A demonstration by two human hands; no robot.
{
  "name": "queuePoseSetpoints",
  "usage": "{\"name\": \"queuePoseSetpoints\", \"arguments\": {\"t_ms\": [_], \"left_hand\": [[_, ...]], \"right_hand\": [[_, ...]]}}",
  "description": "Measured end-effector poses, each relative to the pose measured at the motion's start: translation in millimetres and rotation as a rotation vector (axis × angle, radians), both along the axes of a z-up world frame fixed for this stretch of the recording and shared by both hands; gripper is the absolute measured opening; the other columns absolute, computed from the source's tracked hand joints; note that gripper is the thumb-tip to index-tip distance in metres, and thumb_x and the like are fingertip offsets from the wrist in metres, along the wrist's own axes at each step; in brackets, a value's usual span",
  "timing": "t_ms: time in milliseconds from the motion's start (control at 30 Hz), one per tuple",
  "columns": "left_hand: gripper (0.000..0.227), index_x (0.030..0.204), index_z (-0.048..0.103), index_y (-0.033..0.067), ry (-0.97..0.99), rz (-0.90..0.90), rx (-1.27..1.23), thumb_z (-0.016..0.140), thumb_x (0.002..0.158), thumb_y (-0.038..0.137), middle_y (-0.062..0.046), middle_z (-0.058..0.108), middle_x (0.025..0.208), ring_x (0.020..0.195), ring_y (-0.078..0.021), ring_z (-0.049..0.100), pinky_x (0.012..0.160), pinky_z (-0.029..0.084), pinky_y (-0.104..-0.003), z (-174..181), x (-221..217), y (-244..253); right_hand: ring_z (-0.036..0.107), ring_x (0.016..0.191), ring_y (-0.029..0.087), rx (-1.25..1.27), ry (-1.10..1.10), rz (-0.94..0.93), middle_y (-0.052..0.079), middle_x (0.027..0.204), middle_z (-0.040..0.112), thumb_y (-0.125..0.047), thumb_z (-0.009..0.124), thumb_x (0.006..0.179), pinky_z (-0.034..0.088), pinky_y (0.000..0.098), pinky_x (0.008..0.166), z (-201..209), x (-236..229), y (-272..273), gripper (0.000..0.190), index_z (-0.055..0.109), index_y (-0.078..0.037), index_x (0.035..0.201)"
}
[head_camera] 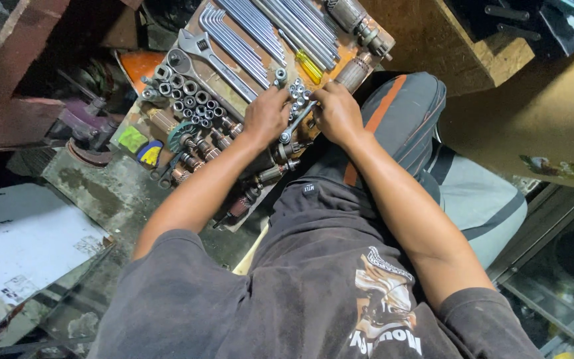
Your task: The person picks up small metal sockets from a wooden workbench, rotates them in their hands, and places them into designated slots in a black plastic tool case. The person repeats this process for several sockets, organizing them by size within the case.
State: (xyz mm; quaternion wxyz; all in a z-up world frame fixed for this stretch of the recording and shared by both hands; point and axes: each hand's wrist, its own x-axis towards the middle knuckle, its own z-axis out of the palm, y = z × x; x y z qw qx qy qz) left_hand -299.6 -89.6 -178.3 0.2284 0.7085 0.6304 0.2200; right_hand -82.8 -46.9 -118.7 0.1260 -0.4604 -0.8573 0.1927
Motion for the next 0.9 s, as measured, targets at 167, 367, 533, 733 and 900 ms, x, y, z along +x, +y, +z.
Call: {"name": "queuePoseSetpoints", "arguments": {"t_ms": [167, 367, 533, 733, 900], "left_hand": [[0.014, 0.102, 0.064, 0.0142, 0.141, 0.018, 0.076, 0.060, 0.095, 0.026, -0.013, 0.062, 0.084, 0.076, -0.0421, 0.070, 0.066, 0.058, -0.056, -22.1, 11.0, 8.9], [0.012, 0.104, 0.061, 0.0206, 0.196, 0.094, 0.080, 0.053, 0.096, 0.026, -0.007, 0.060, 0.080, 0.068, -0.0380, 0.070, 0.060, 0.058, -0.052, -16.8, 17.1, -4.7], [0.011, 0.105, 0.061, 0.0248, 0.209, 0.107, 0.151, 0.054, 0.097, 0.027, -0.003, 0.058, 0.080, 0.069, -0.0328, 0.071, 0.058, 0.059, -0.047, -30.9, 17.0, -2.1], [0.010, 0.099, 0.061, 0.0243, 0.252, 0.046, 0.149, 0.059, 0.092, 0.031, -0.003, 0.058, 0.083, 0.068, -0.0332, 0.070, 0.057, 0.059, -0.049, -62.7, 18.4, 8.7], [0.008, 0.089, 0.059, 0.0210, 0.252, 0.038, 0.148, 0.057, 0.092, 0.028, -0.004, 0.056, 0.080, 0.066, -0.0350, 0.068, 0.055, 0.057, -0.050, -53.1, 19.4, 11.7]], "right_hand": [[0.059, 0.099, 0.034, 0.072, 0.014, 0.026, 0.009, 0.100, 0.059, -0.020, 0.073, 0.082, 0.051, 0.0434, 0.080, -30.6, -16.7, 8.7, 0.019, 0.069, -0.016, 0.100], [0.052, 0.104, 0.030, 0.159, -0.011, 0.086, 0.004, 0.107, 0.056, -0.023, 0.063, 0.091, 0.044, 0.0389, 0.080, -49.0, -29.2, 13.6, 0.015, 0.072, -0.022, 0.103], [0.049, 0.106, 0.029, 0.201, 0.010, 0.089, 0.004, 0.108, 0.057, -0.022, 0.061, 0.094, 0.041, 0.0377, 0.081, -53.2, -28.8, 14.3, 0.014, 0.073, -0.022, 0.101], [0.048, 0.109, 0.030, 0.207, 0.027, 0.063, 0.004, 0.112, 0.057, -0.024, 0.064, 0.091, 0.041, 0.0386, 0.079, -54.9, -23.8, 17.3, 0.011, 0.068, -0.016, 0.098], [0.047, 0.113, 0.030, 0.104, 0.059, 0.089, 0.004, 0.114, 0.056, -0.023, 0.067, 0.090, 0.042, 0.0401, 0.083, -29.9, -23.6, 10.8, 0.016, 0.071, -0.019, 0.105]]}}
